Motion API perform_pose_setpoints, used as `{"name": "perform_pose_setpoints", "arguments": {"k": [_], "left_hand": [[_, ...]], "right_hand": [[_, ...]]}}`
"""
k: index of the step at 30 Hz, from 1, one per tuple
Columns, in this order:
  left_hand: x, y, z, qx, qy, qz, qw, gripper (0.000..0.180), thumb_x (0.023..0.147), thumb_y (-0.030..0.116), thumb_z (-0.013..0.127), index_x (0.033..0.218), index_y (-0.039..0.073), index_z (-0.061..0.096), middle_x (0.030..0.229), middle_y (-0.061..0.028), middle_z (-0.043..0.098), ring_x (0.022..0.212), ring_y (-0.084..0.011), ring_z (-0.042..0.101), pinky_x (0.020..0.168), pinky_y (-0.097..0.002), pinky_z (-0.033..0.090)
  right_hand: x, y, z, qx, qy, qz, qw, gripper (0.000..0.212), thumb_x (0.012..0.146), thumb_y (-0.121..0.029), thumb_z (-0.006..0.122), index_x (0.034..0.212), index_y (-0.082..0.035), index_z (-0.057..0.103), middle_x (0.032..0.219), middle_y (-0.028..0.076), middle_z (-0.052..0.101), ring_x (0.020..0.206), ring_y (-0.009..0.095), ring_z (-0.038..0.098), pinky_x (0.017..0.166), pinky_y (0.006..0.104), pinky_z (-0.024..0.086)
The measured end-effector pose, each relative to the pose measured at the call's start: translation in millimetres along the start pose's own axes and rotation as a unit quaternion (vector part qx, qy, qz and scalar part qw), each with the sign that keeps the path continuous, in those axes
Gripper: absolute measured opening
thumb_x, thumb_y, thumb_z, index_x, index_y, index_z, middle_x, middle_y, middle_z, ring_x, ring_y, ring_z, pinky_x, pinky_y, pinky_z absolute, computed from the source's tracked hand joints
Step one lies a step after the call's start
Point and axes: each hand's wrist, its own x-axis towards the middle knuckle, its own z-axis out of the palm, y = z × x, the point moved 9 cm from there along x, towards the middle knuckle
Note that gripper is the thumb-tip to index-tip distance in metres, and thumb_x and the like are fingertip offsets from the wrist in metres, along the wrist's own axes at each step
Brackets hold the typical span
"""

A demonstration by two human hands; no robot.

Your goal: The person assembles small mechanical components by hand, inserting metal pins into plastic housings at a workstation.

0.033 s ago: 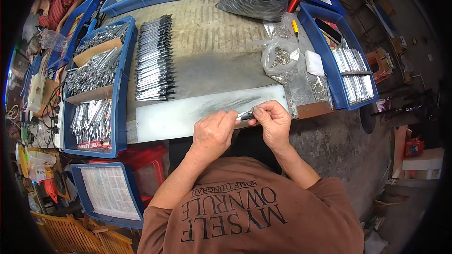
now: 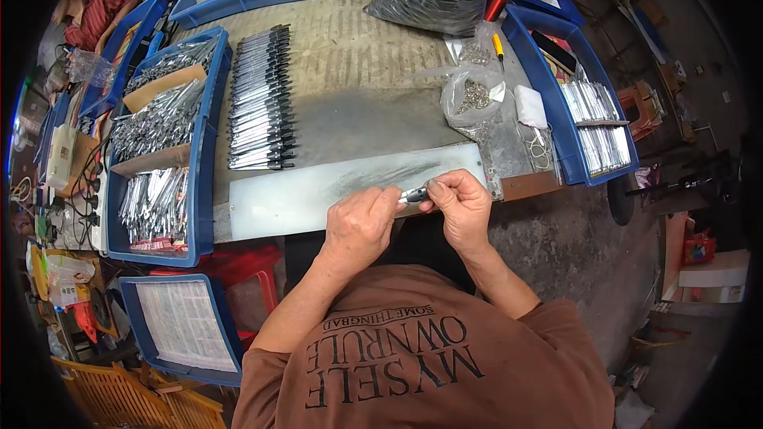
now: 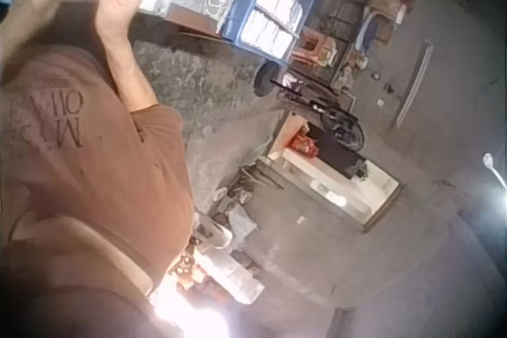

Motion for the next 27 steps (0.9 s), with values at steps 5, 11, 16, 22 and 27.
{"name": "perform_pose_setpoints", "arguments": {"k": [5, 11, 16, 22, 27], "left_hand": [[3.8, -3.1, 1.2, 0.005, 0.0, -0.001, 1.0, 0.011, 0.076, 0.011, 0.061, 0.082, 0.005, 0.054, 0.06, -0.006, 0.047, 0.052, -0.0215, 0.054, 0.046, -0.0322, 0.043], [3.9, -4.3, -0.3, -0.003, 0.006, -0.002, 1.0, 0.012, 0.076, 0.01, 0.061, 0.083, 0.004, 0.054, 0.061, -0.0065, 0.048, 0.052, -0.0216, 0.055, 0.046, -0.0321, 0.044], [2.6, -4.8, 2.1, -0.012, -0.003, -0.005, 1.0, 0.013, 0.074, 0.007, 0.063, 0.084, 0.005, 0.054, 0.06, -0.0064, 0.049, 0.051, -0.0219, 0.052, 0.046, -0.0324, 0.042], [3.5, -1.1, 0.6, -0.007, 0.015, 0.014, 1.0, 0.014, 0.072, 0.007, 0.061, 0.083, 0.004, 0.053, 0.058, -0.0061, 0.045, 0.05, -0.0216, 0.052, 0.045, -0.0331, 0.042], [3.4, 3.1, -2.4, 0.009, 0.031, 0.038, 0.999, 0.015, 0.071, 0.007, 0.062, 0.083, 0.004, 0.053, 0.057, -0.0052, 0.043, 0.049, -0.0205, 0.051, 0.043, -0.032, 0.041]], "right_hand": [[5.1, 1.8, -4.2, -0.009, 0.003, -0.009, 1.0, 0.007, 0.085, -0.007, 0.058, 0.084, 0.0, 0.056, 0.073, 0.004, 0.06, 0.062, 0.008, 0.058, 0.056, 0.0193, 0.049], [4.9, 1.3, -3.3, -0.007, 0.0, -0.012, 1.0, 0.008, 0.085, -0.007, 0.058, 0.084, 0.0, 0.055, 0.073, 0.004, 0.06, 0.063, 0.008, 0.058, 0.056, 0.0195, 0.049], [5.4, 1.3, -1.2, -0.009, -0.005, -0.01, 1.0, 0.007, 0.085, -0.006, 0.058, 0.084, 0.0, 0.055, 0.074, 0.004, 0.06, 0.063, 0.008, 0.058, 0.057, 0.0193, 0.049], [3.5, -1.7, 4.1, -0.035, -0.008, -0.034, 0.999, 0.006, 0.085, -0.005, 0.057, 0.084, 0.0, 0.055, 0.075, 0.003, 0.06, 0.063, 0.006, 0.057, 0.058, 0.0187, 0.048], [0.2, -6.1, 4.8, -0.065, -0.014, -0.047, 0.997, 0.005, 0.084, -0.004, 0.058, 0.083, 0.001, 0.056, 0.073, 0.003, 0.061, 0.063, 0.006, 0.057, 0.057, 0.019, 0.048]]}}
